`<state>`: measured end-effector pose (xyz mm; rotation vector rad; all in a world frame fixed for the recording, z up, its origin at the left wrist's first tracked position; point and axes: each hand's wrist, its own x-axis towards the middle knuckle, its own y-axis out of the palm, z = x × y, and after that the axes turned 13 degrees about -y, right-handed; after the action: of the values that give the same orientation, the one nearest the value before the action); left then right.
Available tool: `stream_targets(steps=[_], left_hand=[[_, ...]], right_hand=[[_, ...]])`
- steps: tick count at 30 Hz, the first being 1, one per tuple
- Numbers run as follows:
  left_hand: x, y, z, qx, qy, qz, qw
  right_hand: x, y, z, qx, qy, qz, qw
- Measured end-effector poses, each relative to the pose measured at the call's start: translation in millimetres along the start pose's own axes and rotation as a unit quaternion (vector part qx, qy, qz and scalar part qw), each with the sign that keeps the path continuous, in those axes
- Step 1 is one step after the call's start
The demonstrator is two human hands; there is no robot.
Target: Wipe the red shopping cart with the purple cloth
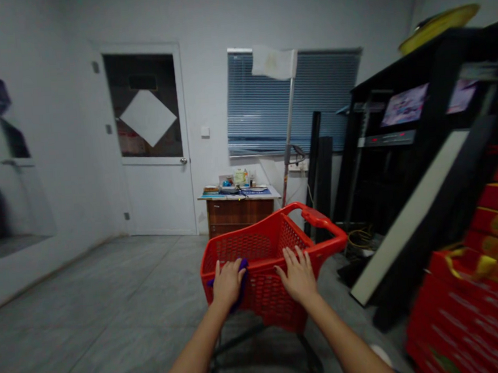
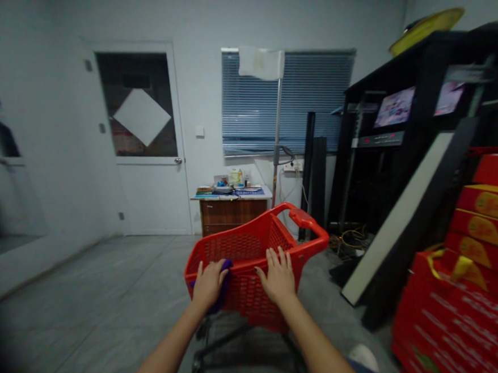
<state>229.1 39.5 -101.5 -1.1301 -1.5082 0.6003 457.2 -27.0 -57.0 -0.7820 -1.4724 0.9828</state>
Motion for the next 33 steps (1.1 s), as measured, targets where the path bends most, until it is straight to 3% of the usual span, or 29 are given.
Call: stream_targets(steps=[3,7,9,13,17,19,22,28,30,33], left_hand=[[0.2,-5.4,-14.2,-0.004,-0.021,0.010,1.000],[-0.8,2.5,-54.1,-0.034,0.034,0.018,0.999],[-2.0,9.1,-63.9,-0.046,0.047,0.011,0.998],[-0.8,12.2,-45.3,-0.034,0.042,0.001,0.999],[6.0,-1.0,-6.5,-0.003,0.036,0.012,0.999],[9.4,-8.1,1.8,0.007,0.020,0.022,1.000],[10.5,-13.0,-11.9,0.000,0.010,0.038,0.999],[1.6,-4.4,-75.0,-0.055,0.106,0.025,0.993],[1.1,-1.2,-75.5,-0.065,0.111,0.021,0.991],[5.7,1.1,-50.8,-0.061,0.098,0.017,0.993]], right_hand=[[-2.2,0.9,9.5,0.005,0.001,-0.006,1.000],[-4.7,1.0,17.6,0.019,-0.001,-0.012,1.000],[-6.9,-1.1,15.9,0.028,-0.017,-0.004,0.999],[-13.3,-9.3,4.4,0.002,-0.006,-0.027,1.000],[-17.8,-14.5,0.5,-0.015,0.029,-0.046,0.998],[-18.3,-13.6,4.9,-0.008,0.023,-0.047,0.999],[-18.3,-10.1,14.9,-0.005,0.023,-0.057,0.998],[-22.6,-9.0,19.3,-0.004,-0.001,-0.051,0.999],[-26.0,-10.7,12.3,-0.013,-0.010,-0.059,0.998],[-30.8,-11.9,-1.6,-0.044,0.022,-0.106,0.993]])
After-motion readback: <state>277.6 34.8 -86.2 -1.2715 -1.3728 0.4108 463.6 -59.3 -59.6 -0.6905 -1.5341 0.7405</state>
